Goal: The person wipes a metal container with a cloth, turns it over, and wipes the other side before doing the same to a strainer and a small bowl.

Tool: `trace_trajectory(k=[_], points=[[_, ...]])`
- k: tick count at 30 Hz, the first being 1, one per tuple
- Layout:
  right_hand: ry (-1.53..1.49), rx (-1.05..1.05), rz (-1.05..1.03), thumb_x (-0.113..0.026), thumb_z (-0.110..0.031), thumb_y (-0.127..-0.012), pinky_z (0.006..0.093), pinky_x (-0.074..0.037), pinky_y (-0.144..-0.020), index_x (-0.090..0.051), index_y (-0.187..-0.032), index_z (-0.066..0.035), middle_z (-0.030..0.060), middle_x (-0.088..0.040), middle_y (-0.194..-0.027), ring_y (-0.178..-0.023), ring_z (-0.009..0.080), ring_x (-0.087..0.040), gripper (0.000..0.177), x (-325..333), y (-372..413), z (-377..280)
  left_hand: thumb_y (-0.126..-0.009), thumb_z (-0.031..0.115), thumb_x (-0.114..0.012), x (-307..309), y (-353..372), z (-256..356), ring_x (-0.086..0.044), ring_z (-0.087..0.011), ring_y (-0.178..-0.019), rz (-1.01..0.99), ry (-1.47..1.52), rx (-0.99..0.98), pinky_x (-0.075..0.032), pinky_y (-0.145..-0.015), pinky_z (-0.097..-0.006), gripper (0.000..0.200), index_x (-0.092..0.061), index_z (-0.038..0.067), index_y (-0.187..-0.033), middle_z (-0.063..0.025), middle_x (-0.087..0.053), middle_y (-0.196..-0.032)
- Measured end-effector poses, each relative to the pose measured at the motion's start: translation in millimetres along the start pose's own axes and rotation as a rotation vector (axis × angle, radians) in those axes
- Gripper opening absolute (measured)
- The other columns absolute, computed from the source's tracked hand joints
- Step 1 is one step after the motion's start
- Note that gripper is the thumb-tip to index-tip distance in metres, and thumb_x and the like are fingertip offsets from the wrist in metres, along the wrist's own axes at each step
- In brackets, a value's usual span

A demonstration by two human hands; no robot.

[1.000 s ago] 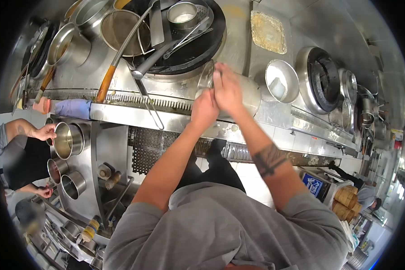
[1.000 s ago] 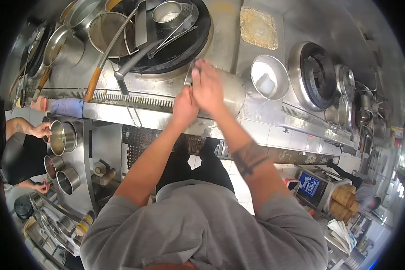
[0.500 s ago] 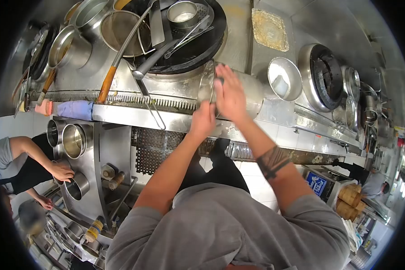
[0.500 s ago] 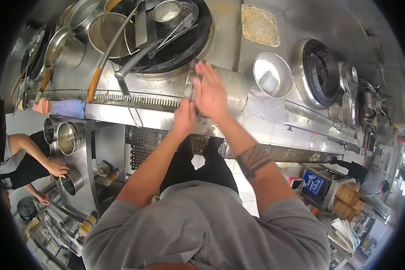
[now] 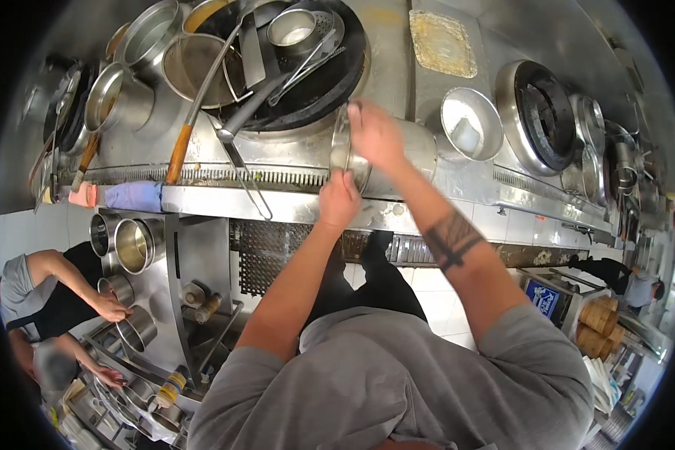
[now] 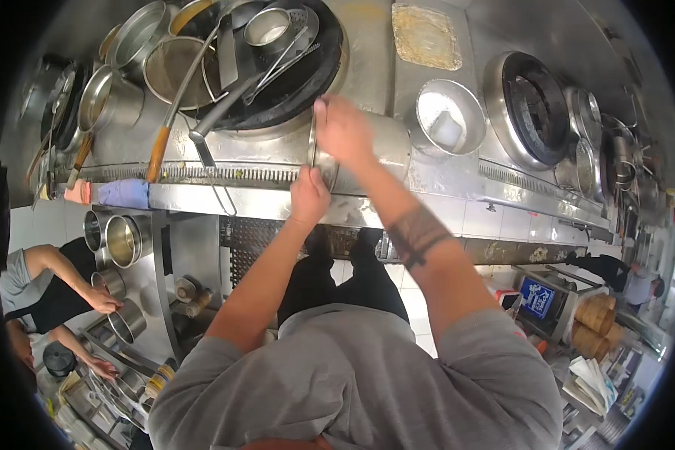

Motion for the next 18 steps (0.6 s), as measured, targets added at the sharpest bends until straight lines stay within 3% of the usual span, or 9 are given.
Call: trace_trajectory(k=[1,3,6,8,10,11,12,14,18], points=[[-0.001,0.006,0.015,-0.047,-0.026,-0.106,0.0498,-0.039,-0.115,-0.066,-0.125,0.004,0.0238,-0.062,-0.137,-0.136,0.0396,-0.052,0.039,-2,15,1,-0.104,0.023,-0.051,1,-18,12,-0.063,-0.0531,-0.075,-0.028,-0.005,-0.054,-0.049,-0.065,-0.0589,0.024,-0.051,-0.001,-0.100,-0.0294,-0.064,-0.079],[0.049,0.381,0.296,-0.044,-0.028,-0.108,0.0452,-0.039,-0.115,-0.064,-0.128,0.003,0.0217,-0.062,-0.138,-0.135,0.0382,-0.052,0.042,2,79,-14,-0.104,0.025,-0.050,15,-35,43,-0.062,-0.0530,-0.078,-0.050,0.130,-0.032,-0.048,-0.066,-0.0578,0.026,-0.054,-0.001,-0.103,-0.0286,-0.063,-0.081],[0.031,0.434,0.308,-0.047,-0.029,-0.106,0.0467,-0.042,-0.111,-0.067,-0.122,0.003,0.0226,-0.065,-0.132,-0.131,0.0378,-0.056,0.041,9,53,0,-0.105,0.024,-0.047,-1,-1,8,-0.060,-0.0536,-0.077,-0.014,0.081,0.032,-0.046,-0.066,-0.0582,0.026,-0.054,0.000,-0.100,-0.0289,-0.061,-0.079],[0.025,0.297,0.261,-0.050,-0.027,-0.105,0.0469,-0.043,-0.111,-0.067,-0.120,0.003,0.0206,-0.066,-0.132,-0.132,0.0382,-0.055,0.037,11,14,3,-0.107,0.025,-0.043,-3,15,3,-0.058,-0.0554,-0.075,0.017,0.076,0.008,-0.045,-0.066,-0.0594,0.028,-0.053,0.001,-0.098,-0.0299,-0.059,-0.077],[0.004,-0.028,0.037,-0.051,-0.025,-0.105,0.0470,-0.044,-0.110,-0.068,-0.119,0.001,0.0192,-0.067,-0.131,-0.131,0.0384,-0.056,0.035,6,1,9,-0.107,0.023,-0.042,5,-1,20,-0.060,-0.0547,-0.072,0.048,-0.023,0.013,-0.045,-0.061,-0.0607,0.027,-0.052,0.000,-0.099,-0.0296,-0.062,-0.075],[0.032,0.210,0.328,-0.050,-0.026,-0.105,0.0479,-0.044,-0.110,-0.069,-0.119,-0.002,0.0161,-0.066,-0.134,-0.131,0.0364,-0.056,0.033,4,30,5,-0.108,0.023,-0.042,9,-15,37,-0.059,-0.0554,-0.073,0.072,-0.015,0.008,-0.045,-0.062,-0.0605,0.030,-0.054,-0.002,-0.095,-0.0304,-0.061,-0.074],[0.036,0.195,0.351,-0.050,-0.026,-0.105,0.0479,-0.044,-0.110,-0.069,-0.119,-0.002,0.0161,-0.066,-0.134,-0.131,0.0364,-0.056,0.033,5,50,13,-0.108,0.023,-0.042,12,-36,56,-0.059,-0.0554,-0.073,0.054,-0.010,-0.012,-0.045,-0.062,-0.0605,0.030,-0.054,-0.002,-0.095,-0.0304,-0.061,-0.074],[-0.017,0.394,0.403,-0.047,-0.026,-0.105,0.0498,-0.041,-0.112,-0.066,-0.125,-0.003,0.0167,-0.066,-0.133,-0.131,0.0369,-0.057,0.036,19,101,28,-0.109,0.025,-0.043,16,-62,70,-0.060,-0.0547,-0.076,-0.015,0.025,0.066,-0.046,-0.066,-0.0578,0.036,-0.057,-0.004,-0.091,-0.0315,-0.061,-0.076],[0.370,0.194,0.350,-0.052,-0.023,-0.102,0.0510,-0.038,-0.116,-0.064,-0.128,-0.002,0.0182,-0.065,-0.135,-0.129,0.0364,-0.058,0.035,49,59,81,-0.109,0.026,-0.043,15,-89,78,-0.061,-0.0513,-0.077,-0.023,0.089,0.089,-0.047,-0.072,-0.0544,0.041,-0.059,-0.006,-0.088,-0.0313,-0.063,-0.079]])
Point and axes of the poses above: each hand's wrist, its own y-axis away from the middle knuckle, its own x-axis out of the back of the hand, z = x × y, the point moved 6 cm from there along -y, towards the middle knuckle
